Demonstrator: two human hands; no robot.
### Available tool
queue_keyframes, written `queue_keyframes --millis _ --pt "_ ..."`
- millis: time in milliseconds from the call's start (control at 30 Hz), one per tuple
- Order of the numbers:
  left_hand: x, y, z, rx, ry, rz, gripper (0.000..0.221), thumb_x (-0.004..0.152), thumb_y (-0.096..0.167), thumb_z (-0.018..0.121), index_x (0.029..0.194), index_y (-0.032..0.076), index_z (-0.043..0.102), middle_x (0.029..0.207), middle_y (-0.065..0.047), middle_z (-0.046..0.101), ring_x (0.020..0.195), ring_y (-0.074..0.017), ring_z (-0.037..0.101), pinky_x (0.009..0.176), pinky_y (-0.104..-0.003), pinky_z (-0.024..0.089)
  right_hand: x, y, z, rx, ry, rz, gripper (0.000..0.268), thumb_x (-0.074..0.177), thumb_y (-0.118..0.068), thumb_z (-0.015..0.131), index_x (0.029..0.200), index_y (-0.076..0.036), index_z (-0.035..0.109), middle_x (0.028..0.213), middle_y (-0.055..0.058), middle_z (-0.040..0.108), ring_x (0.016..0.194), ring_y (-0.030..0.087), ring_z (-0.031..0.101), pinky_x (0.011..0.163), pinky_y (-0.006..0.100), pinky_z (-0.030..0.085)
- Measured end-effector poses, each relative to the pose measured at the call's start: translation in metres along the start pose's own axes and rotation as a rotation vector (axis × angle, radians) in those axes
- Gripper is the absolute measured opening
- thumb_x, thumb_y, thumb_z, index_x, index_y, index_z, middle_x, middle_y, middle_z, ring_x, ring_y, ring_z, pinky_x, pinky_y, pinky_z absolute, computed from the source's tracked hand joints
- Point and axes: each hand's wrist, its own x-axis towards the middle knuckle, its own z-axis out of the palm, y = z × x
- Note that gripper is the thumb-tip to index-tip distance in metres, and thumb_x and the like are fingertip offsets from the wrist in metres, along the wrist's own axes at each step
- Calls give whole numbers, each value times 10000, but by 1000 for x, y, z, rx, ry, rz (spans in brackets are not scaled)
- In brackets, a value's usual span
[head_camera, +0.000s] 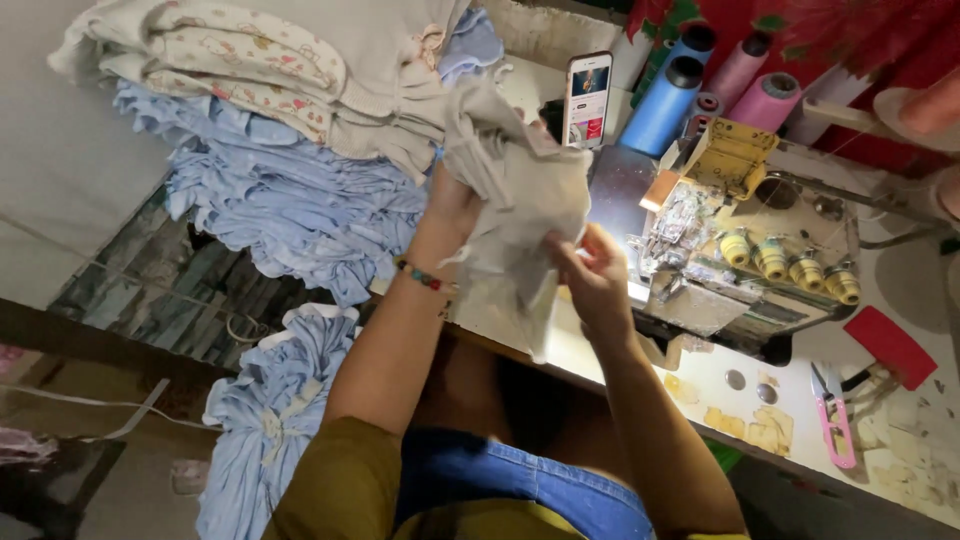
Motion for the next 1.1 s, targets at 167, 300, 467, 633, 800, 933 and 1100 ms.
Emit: queue_keyframes --millis 167,300,467,633,800,933,1100 --pt "-34 39 -13 444 -38 117 348 1069 74 432 1412 118 477 1287 -204 665 1187 -465 623 1016 -567 511 2 -39 -45 -674 245 -509 290 1077 -427 708 998 -154 767 857 10 653 704 126 620 634 216 485" --pt "-92 84 5 441 -446 -226 633 743 397 810 1257 129 556 975 -118 723 934 -381 686 831 -523 551 -11 -48 -24 -564 132 -393 161 942 -341 830 1036 -220 780 884 11 760 858 228 742 762 316 575" --pt "-127 26 13 102 -296 -370 504 880 40 702 1341 -73 534 1109 -319 691 1109 -455 666 875 -524 561 -35 -58 -4 -442 -215 -436 337 906 -303 793 1210 -167 745 1121 77 739 1018 290 709 841 399 584" --pt "-131 1 6 -530 -48 -547 596 874 16 801 1429 55 587 1256 -83 716 1069 -223 675 884 -490 620 -55 -10 -5 -567 12 -347 413 887 -410 831 1142 -101 732 901 140 727 667 270 668 583 373 554" --pt "-135 11 2 -427 -22 -488 598 850 -35 803 1402 30 583 1145 -112 730 998 -219 703 843 -479 650 -63 -16 -1 -606 124 -404 174 916 -257 821 1035 -134 789 818 80 740 664 256 685 590 331 543" --pt "-130 26 -11 -233 -38 -402 492 819 49 865 1266 49 662 1021 -126 747 925 -172 710 758 -394 670 -65 -12 -10 -431 -14 -309 114 857 -188 863 926 -117 807 734 73 733 638 200 655 632 331 539" --pt "-136 34 -19 -153 -70 -391 433 794 117 899 1156 68 667 920 -80 732 854 -115 677 707 -307 643 -65 -17 -17 -206 -205 -25 85 861 -216 851 904 -144 843 743 16 714 730 96 558 691 302 514"
